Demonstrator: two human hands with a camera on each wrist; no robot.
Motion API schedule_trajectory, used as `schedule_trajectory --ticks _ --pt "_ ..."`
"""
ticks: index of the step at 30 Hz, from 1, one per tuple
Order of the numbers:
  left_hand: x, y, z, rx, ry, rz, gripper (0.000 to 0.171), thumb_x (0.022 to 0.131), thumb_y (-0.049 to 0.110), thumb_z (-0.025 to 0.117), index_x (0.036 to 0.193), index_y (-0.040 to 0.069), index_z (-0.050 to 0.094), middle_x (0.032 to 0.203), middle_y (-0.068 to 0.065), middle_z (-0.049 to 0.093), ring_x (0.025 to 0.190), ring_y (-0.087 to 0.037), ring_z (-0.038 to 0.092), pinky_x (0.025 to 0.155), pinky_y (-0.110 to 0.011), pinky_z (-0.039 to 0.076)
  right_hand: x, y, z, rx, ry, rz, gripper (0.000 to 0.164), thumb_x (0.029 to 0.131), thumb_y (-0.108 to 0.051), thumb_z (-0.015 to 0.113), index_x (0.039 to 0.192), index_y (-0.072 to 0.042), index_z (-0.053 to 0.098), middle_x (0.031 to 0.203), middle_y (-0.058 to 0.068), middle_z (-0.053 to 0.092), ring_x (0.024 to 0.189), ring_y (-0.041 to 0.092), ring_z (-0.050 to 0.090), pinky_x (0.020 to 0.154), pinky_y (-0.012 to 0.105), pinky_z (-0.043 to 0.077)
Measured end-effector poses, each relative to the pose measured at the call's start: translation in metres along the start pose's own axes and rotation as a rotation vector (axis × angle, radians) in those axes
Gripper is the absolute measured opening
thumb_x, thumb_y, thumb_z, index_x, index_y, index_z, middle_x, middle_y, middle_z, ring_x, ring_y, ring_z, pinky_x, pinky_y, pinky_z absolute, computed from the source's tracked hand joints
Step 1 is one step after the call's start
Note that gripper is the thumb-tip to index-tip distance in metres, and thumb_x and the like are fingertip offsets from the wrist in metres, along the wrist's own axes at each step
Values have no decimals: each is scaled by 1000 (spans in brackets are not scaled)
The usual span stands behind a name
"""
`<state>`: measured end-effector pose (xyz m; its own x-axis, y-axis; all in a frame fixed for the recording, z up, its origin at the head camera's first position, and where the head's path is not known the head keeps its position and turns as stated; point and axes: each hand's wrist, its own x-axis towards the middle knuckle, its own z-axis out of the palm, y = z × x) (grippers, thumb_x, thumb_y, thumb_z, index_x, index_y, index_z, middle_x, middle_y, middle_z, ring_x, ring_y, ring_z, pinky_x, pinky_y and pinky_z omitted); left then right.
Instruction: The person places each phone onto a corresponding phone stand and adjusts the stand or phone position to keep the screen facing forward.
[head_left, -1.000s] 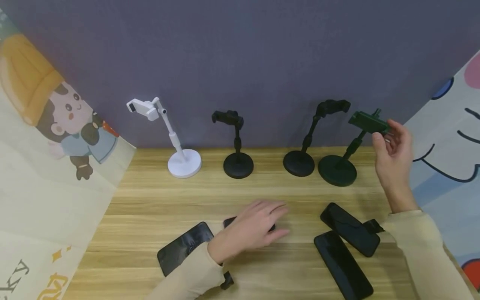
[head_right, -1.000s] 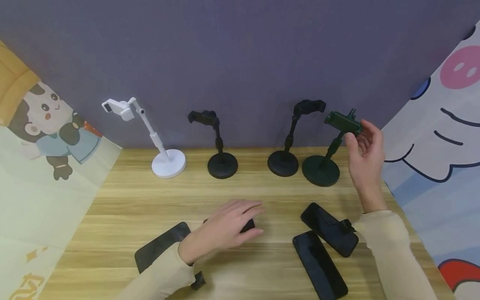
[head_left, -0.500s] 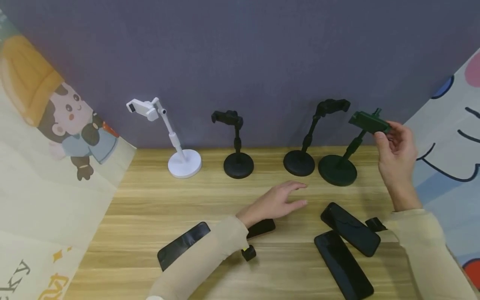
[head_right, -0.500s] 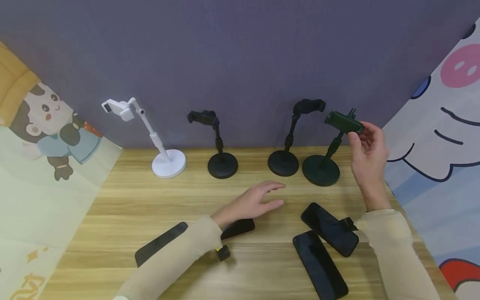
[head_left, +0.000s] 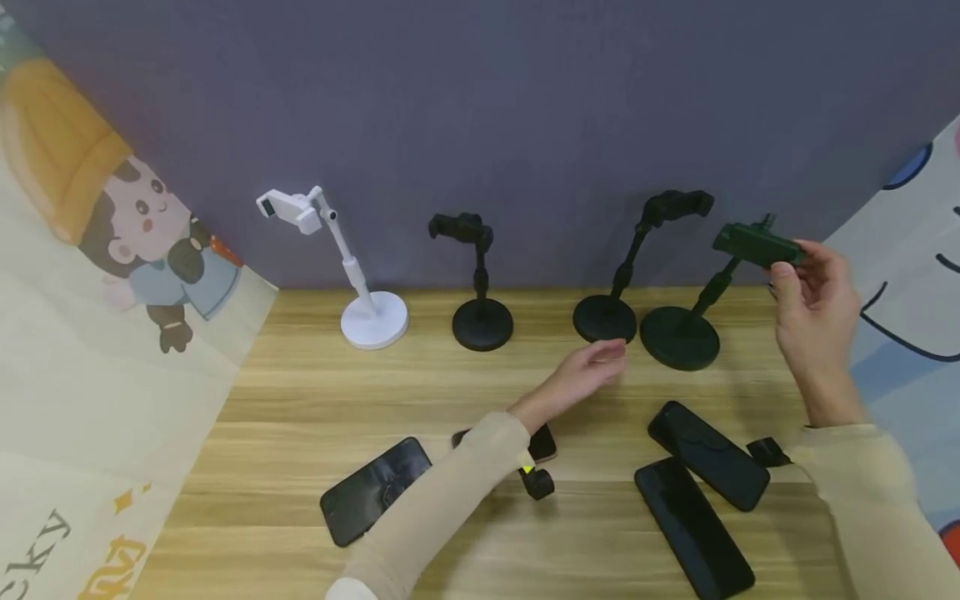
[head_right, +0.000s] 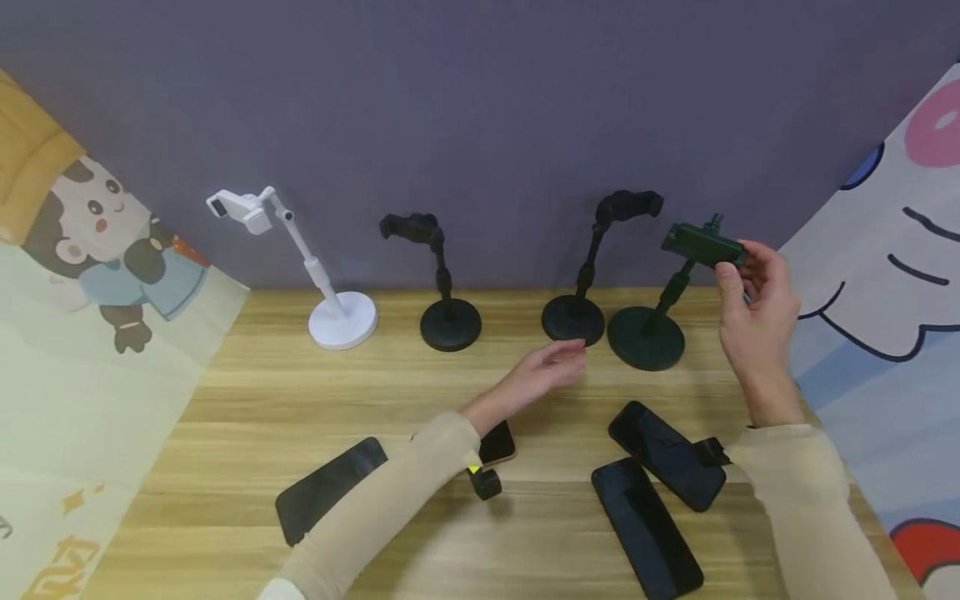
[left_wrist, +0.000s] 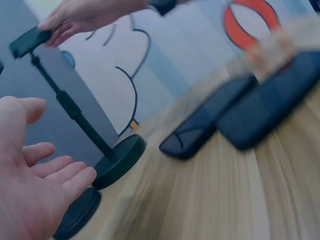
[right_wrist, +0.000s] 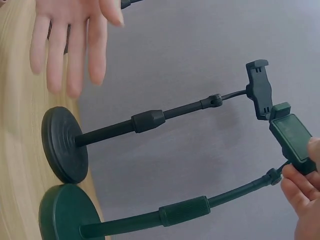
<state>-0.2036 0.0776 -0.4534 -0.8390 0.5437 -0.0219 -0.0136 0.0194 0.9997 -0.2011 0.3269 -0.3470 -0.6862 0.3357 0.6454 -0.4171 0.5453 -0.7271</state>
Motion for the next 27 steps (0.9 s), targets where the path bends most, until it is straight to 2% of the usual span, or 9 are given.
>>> schedule_trajectory --ticks 3,5,12,17,20,27 --pt "9 -4 8 -146 44 -40 50 96 27 53 141 5 45 137 -14 51 116 -25 54 98 -41 44 0 0 -2 8 -16 -10 36 93 -13 55 128 -5 53 105 -10 59 91 5 59 78 9 46" --pt "13 -8 11 -199 63 -56 52 96 26 53 141 3 43 138 -16 50 119 -30 51 100 -44 42 0 -1 -4 11 -23 -13 36 93 -11 55 128 -4 53 105 -9 59 91 5 59 78 9 45" --pt "21 -17 20 -219 78 -115 53 97 28 51 141 1 42 140 -11 48 121 -24 49 96 -31 45 -2 -3 -10 -71 -32 0 35 95 -15 53 129 -7 53 106 -14 57 92 2 59 78 7 45" --pt "25 -21 25 -318 65 -176 55 97 29 50 143 0 38 144 -16 42 126 -33 43 103 -40 40 -3 -3 -15 -48 -42 3 36 95 -12 51 130 -5 52 110 -9 56 95 6 59 83 10 46" --pt "27 -23 27 -340 66 -209 56 98 31 48 144 2 37 145 -17 40 127 -33 41 104 -41 38 -5 -2 -18 -18 -55 -5 35 95 -9 51 129 -4 52 110 -7 58 95 6 59 84 11 46" --pt "33 -24 31 -412 94 -244 66 98 40 46 146 -3 31 143 -27 39 126 -37 42 103 -43 39 -10 -6 -25 12 -73 -113 35 94 -1 51 129 -2 53 107 -12 59 92 1 59 79 7 44"
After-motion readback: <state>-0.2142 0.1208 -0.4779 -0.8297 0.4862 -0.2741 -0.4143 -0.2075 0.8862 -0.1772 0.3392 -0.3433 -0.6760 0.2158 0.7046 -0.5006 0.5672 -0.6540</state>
